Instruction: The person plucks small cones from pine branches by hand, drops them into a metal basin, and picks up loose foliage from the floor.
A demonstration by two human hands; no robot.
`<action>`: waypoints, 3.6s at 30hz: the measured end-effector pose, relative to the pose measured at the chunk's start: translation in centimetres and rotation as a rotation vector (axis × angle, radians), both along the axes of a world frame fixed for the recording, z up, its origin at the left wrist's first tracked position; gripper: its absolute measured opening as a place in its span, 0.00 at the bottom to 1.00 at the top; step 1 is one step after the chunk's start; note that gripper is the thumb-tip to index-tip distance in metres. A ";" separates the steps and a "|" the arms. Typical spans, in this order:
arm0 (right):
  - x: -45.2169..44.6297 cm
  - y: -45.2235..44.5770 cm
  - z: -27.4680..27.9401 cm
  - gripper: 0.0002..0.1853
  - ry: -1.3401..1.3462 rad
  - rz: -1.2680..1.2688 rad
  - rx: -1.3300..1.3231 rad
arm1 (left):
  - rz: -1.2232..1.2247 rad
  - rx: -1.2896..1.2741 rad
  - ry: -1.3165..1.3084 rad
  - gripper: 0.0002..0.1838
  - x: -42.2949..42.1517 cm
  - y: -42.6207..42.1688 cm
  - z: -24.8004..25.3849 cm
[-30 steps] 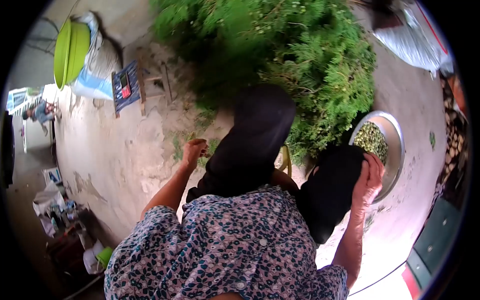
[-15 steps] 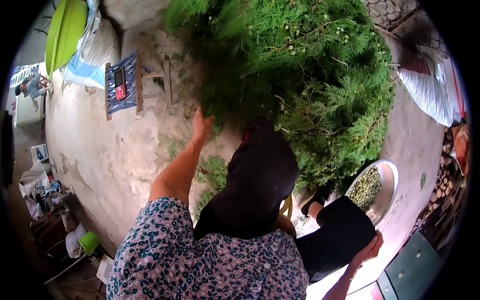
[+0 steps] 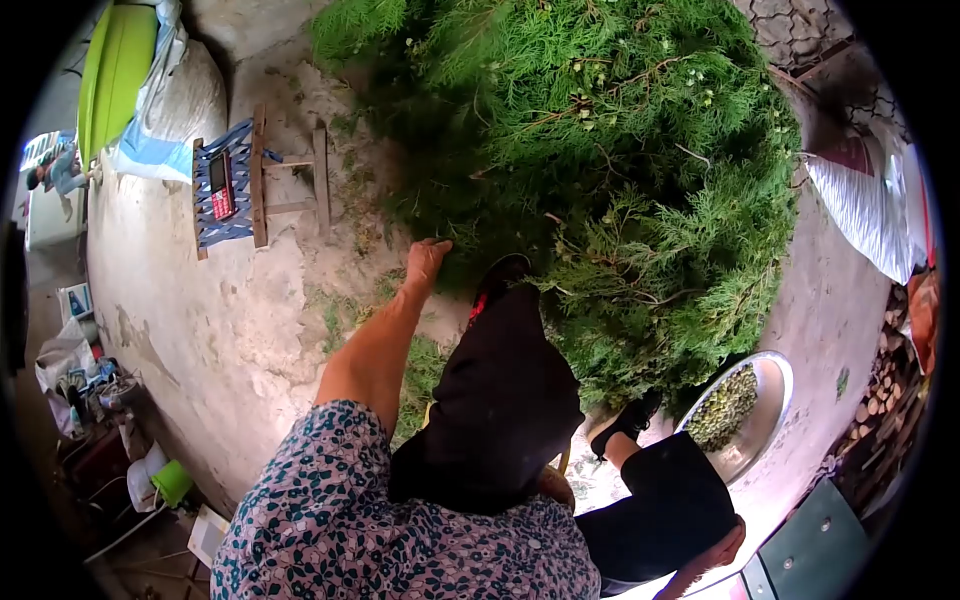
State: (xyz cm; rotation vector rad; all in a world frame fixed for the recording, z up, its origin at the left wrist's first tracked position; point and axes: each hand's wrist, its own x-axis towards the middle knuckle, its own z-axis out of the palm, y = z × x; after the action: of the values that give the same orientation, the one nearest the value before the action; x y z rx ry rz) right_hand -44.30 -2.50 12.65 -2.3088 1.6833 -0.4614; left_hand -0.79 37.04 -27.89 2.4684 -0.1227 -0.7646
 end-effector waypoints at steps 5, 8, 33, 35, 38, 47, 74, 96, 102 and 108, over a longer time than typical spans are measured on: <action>0.6 0.3 0.0 0.19 -0.016 0.022 -0.013 | -0.067 0.065 -0.597 0.11 -6.5 0.2 9.4; 0.4 0.1 -0.3 0.18 -0.021 0.047 -0.012 | -0.056 0.063 -0.692 0.11 -9.0 1.6 13.8; 1.0 1.4 -0.4 0.20 -0.172 0.146 0.046 | -0.248 -0.881 -0.833 0.16 -2.1 -20.8 34.5; 1.7 1.8 0.2 0.20 -0.150 0.154 0.047 | -0.306 -0.761 -0.752 0.24 -2.5 -20.6 34.4; 1.4 1.8 0.1 0.20 -0.106 0.119 0.040 | -0.225 -0.905 -0.536 0.25 -2.4 -18.8 29.4; -1.4 -0.2 -0.3 0.14 0.201 0.120 -0.109 | 0.067 -0.212 -0.029 0.14 -4.2 -2.8 9.2; 0.9 0.3 0.6 0.17 0.117 -0.032 0.000 | 0.112 0.321 -0.147 0.13 -0.2 -2.3 3.4; 0.2 1.1 0.2 0.18 -0.234 -0.062 0.010 | -0.141 0.280 -0.449 0.04 -3.4 -3.3 16.8; -1.0 1.7 0.3 0.18 -0.242 0.019 -0.063 | -0.044 0.216 -0.494 0.07 -3.4 -5.2 24.3; -3.6 0.4 -1.1 0.17 -0.299 0.030 -0.065 | 0.076 -0.610 -0.168 0.11 -0.1 -12.0 33.9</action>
State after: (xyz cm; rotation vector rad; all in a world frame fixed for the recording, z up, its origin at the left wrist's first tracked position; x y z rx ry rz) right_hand -47.86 -2.05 11.58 -2.1735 1.5085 -0.8206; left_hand -0.91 25.05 6.01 1.9350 -0.2779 -0.4049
